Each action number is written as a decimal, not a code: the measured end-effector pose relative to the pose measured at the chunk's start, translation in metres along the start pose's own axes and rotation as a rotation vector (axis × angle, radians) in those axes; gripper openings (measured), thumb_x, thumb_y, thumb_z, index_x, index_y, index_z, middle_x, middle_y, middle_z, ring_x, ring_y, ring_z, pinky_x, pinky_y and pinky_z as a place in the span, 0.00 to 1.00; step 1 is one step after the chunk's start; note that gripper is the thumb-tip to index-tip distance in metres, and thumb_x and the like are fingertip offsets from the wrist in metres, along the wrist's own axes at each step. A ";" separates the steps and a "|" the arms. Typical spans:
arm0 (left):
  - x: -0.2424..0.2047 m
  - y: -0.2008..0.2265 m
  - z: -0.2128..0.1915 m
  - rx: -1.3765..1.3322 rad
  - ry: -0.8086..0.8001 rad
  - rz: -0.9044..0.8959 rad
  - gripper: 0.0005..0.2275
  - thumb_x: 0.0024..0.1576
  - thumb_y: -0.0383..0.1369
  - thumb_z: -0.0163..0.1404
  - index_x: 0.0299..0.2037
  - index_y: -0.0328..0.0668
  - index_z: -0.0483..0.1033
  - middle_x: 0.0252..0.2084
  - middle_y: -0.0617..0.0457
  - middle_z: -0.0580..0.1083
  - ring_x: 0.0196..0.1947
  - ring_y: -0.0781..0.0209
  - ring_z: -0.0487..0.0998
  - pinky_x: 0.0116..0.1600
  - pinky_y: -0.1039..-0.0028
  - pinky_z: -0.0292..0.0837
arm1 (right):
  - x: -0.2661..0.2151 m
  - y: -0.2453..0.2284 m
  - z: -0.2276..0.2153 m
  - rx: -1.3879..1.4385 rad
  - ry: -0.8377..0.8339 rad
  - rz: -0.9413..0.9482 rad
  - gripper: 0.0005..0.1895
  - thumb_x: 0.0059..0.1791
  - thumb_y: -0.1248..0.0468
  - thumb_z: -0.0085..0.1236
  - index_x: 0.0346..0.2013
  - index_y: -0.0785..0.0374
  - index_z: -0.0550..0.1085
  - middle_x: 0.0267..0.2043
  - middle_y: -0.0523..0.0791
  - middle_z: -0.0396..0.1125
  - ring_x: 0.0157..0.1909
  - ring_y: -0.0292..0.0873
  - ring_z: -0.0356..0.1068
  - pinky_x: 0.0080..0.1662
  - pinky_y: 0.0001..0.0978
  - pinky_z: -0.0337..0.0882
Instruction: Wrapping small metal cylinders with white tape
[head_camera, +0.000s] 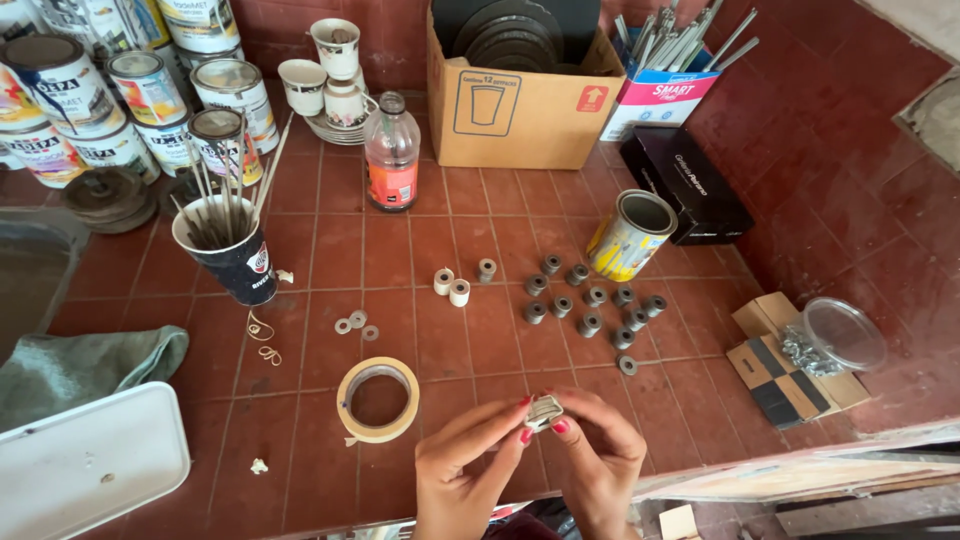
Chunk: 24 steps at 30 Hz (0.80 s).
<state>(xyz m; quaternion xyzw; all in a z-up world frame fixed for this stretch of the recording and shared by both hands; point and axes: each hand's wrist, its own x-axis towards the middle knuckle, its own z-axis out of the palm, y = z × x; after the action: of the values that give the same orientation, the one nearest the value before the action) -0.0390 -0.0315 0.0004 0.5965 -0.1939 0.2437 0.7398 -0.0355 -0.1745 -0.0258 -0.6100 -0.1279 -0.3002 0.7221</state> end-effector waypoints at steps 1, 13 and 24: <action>0.002 0.004 -0.001 0.000 0.002 0.000 0.12 0.54 0.18 0.58 0.47 0.35 0.83 0.45 0.44 0.83 0.41 0.63 0.86 0.46 0.78 0.88 | 0.001 -0.001 0.001 0.000 -0.001 0.001 0.10 0.48 0.73 0.62 0.44 0.70 0.80 0.45 0.55 0.76 0.47 0.46 0.77 0.49 0.30 0.78; 0.005 0.011 -0.017 -0.074 -0.046 -0.096 0.11 0.52 0.18 0.60 0.44 0.37 0.85 0.46 0.44 0.84 0.45 0.60 0.87 0.52 0.75 0.86 | -0.001 0.007 -0.004 0.069 -0.159 -0.049 0.08 0.48 0.75 0.61 0.41 0.68 0.81 0.45 0.52 0.75 0.51 0.51 0.73 0.57 0.41 0.72; 0.004 -0.005 -0.032 -0.147 -0.035 -0.190 0.07 0.54 0.19 0.59 0.40 0.36 0.86 0.43 0.43 0.85 0.44 0.57 0.88 0.51 0.74 0.87 | 0.009 -0.005 0.017 -0.213 -0.253 -0.310 0.04 0.48 0.70 0.61 0.37 0.64 0.79 0.43 0.53 0.77 0.38 0.47 0.77 0.46 0.37 0.75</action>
<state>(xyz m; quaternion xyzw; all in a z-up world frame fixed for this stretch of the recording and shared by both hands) -0.0329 -0.0001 -0.0079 0.5603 -0.1670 0.1471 0.7978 -0.0285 -0.1607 -0.0134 -0.6885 -0.2773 -0.3405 0.5771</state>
